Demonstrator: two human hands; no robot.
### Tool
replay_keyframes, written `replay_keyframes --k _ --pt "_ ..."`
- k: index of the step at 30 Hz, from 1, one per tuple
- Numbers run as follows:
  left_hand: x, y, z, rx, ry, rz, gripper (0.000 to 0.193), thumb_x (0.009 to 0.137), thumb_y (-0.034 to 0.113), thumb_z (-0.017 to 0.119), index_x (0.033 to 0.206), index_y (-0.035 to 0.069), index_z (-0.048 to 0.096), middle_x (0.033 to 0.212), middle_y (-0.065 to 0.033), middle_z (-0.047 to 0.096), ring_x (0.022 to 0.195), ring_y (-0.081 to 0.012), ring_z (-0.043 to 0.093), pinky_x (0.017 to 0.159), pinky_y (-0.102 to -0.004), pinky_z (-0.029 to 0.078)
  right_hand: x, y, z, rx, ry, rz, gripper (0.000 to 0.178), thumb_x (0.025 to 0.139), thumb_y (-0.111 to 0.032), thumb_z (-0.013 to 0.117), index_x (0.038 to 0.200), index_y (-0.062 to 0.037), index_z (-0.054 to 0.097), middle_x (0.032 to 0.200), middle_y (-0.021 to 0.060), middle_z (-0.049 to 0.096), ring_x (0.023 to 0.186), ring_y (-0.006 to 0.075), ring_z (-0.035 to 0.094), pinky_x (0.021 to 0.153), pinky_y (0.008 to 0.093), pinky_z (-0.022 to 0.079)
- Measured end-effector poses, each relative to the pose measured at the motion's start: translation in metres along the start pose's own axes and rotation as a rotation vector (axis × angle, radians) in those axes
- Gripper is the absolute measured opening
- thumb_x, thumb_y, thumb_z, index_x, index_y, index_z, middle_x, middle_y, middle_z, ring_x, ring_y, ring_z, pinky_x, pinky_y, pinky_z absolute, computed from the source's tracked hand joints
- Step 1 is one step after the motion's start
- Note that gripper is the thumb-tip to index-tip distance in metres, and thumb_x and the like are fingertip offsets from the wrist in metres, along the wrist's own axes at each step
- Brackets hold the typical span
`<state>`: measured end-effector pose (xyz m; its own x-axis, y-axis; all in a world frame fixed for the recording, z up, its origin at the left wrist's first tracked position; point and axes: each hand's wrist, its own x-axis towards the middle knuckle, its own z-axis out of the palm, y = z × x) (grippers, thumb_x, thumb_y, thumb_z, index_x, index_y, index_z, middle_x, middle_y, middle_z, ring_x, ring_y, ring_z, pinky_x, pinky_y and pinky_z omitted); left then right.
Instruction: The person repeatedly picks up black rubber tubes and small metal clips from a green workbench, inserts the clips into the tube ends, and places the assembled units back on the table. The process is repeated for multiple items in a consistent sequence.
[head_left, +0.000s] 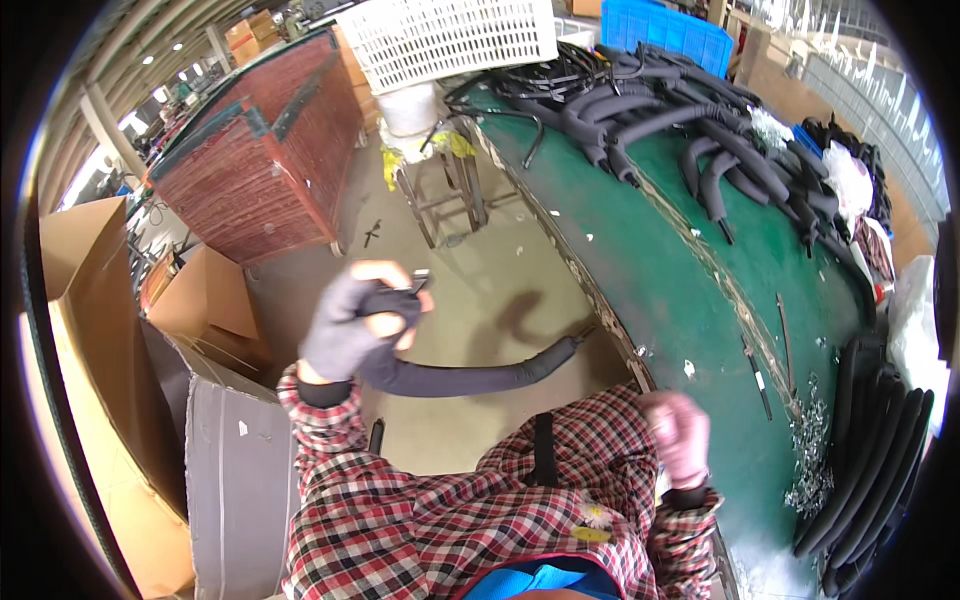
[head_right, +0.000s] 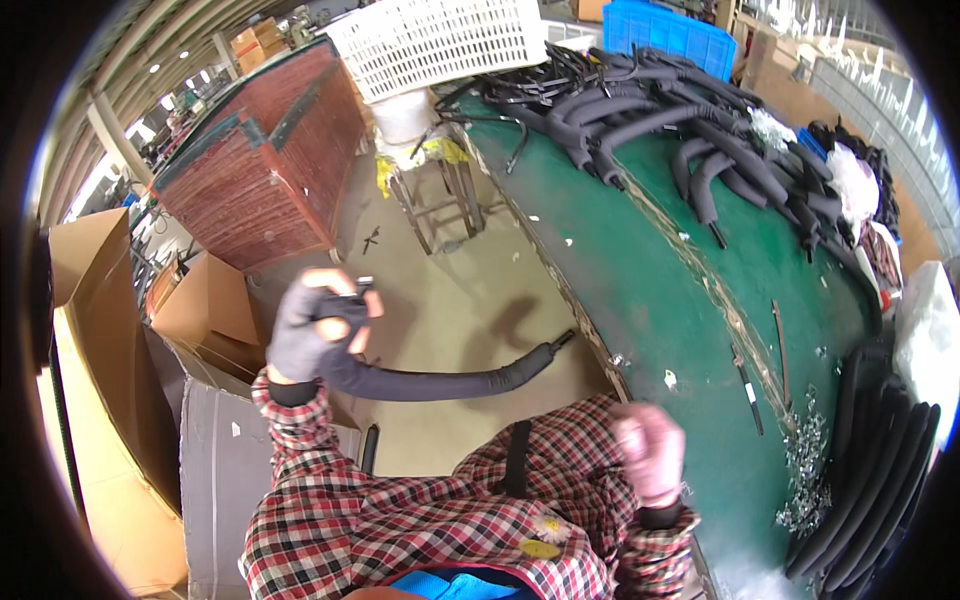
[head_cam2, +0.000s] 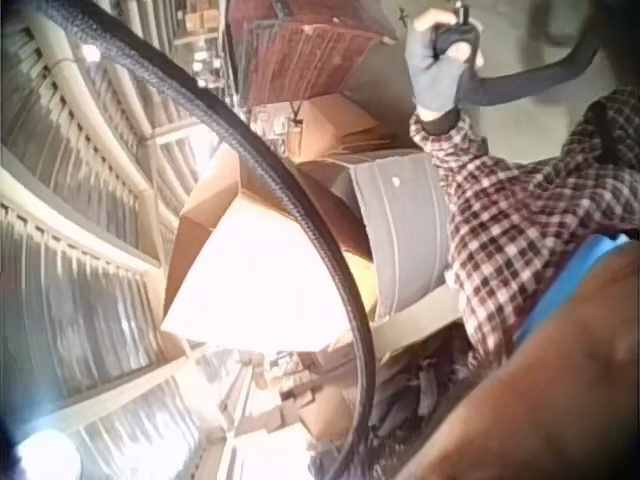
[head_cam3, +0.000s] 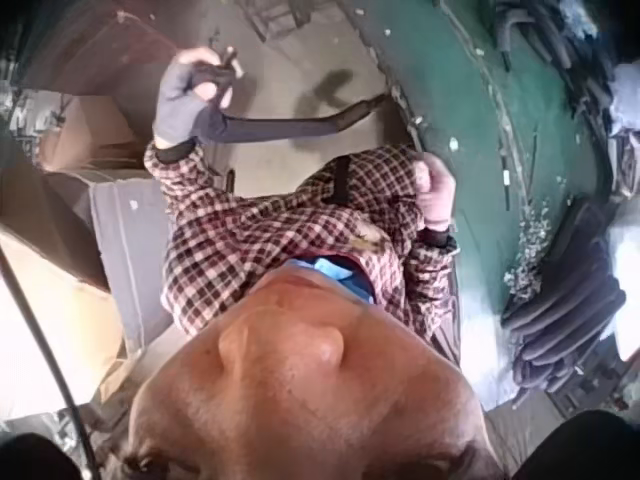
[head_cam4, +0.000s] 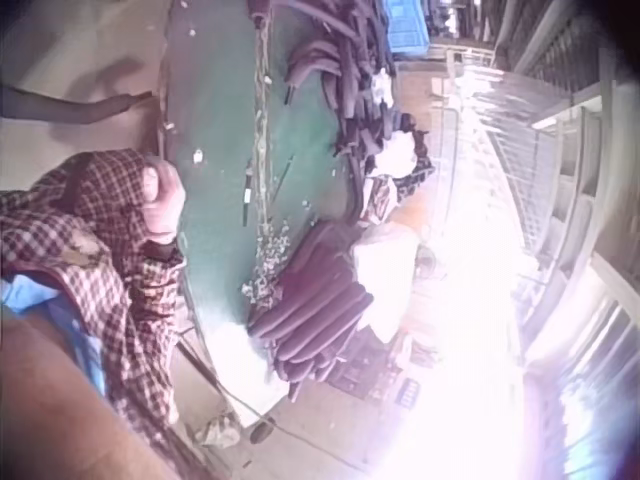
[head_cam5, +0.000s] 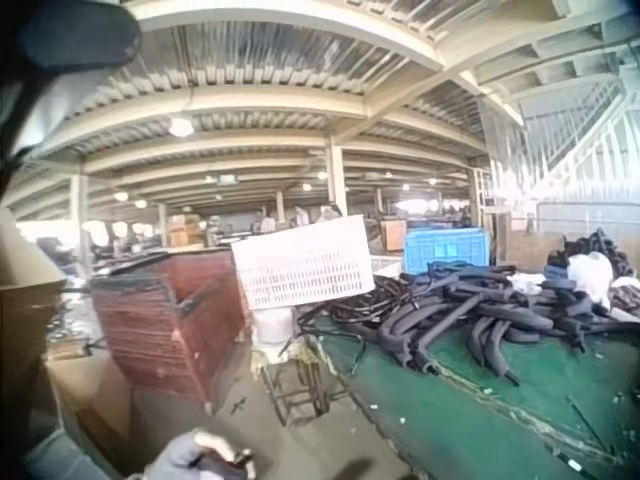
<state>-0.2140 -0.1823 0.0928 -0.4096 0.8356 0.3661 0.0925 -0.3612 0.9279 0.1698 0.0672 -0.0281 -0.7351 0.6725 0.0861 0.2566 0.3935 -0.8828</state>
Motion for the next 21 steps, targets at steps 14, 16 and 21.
replay_keyframes --k 14,16,21 --pt "-0.011 -0.216 -0.004 0.388 0.35 -0.264 0.041 0.102 0.019 0.062 0.141 0.009 0.054 0.124 -0.0101 0.062 0.111 -0.0173 0.061 0.091 -0.0297 0.052 0.015 -0.037 0.087 1.496 -0.214 -0.271 0.037 0.082 -0.015 0.083 0.111 -0.0092 0.062 0.11 0.0033 0.065 0.107 0.0217 0.061 0.104 0.0469 0.041" --pt "0.018 -0.194 0.086 0.03 0.073 -0.315 0.065 0.096 0.035 0.07 0.149 0.007 0.044 0.127 -0.0105 0.061 0.119 -0.0199 0.058 0.097 -0.0321 0.05 0.008 -0.033 0.079 1.197 -0.179 -0.082 0.03 0.081 -0.012 0.082 0.105 -0.0048 0.065 0.101 0.0024 0.065 0.095 0.016 0.062 0.091 0.0372 0.048" --pt "0.075 -0.141 0.217 -0.414 -0.409 -0.539 0.094 0.087 0.043 0.079 0.155 0.003 0.028 0.118 -0.0141 0.063 0.101 -0.0212 0.064 0.09 -0.0343 0.053 0.001 0.005 0.121 1.001 0.02 0.091 0.024 0.079 -0.004 0.08 0.098 -0.0042 0.065 0.088 -0.0031 0.065 0.078 0.0065 0.059 0.072 0.0252 0.05"
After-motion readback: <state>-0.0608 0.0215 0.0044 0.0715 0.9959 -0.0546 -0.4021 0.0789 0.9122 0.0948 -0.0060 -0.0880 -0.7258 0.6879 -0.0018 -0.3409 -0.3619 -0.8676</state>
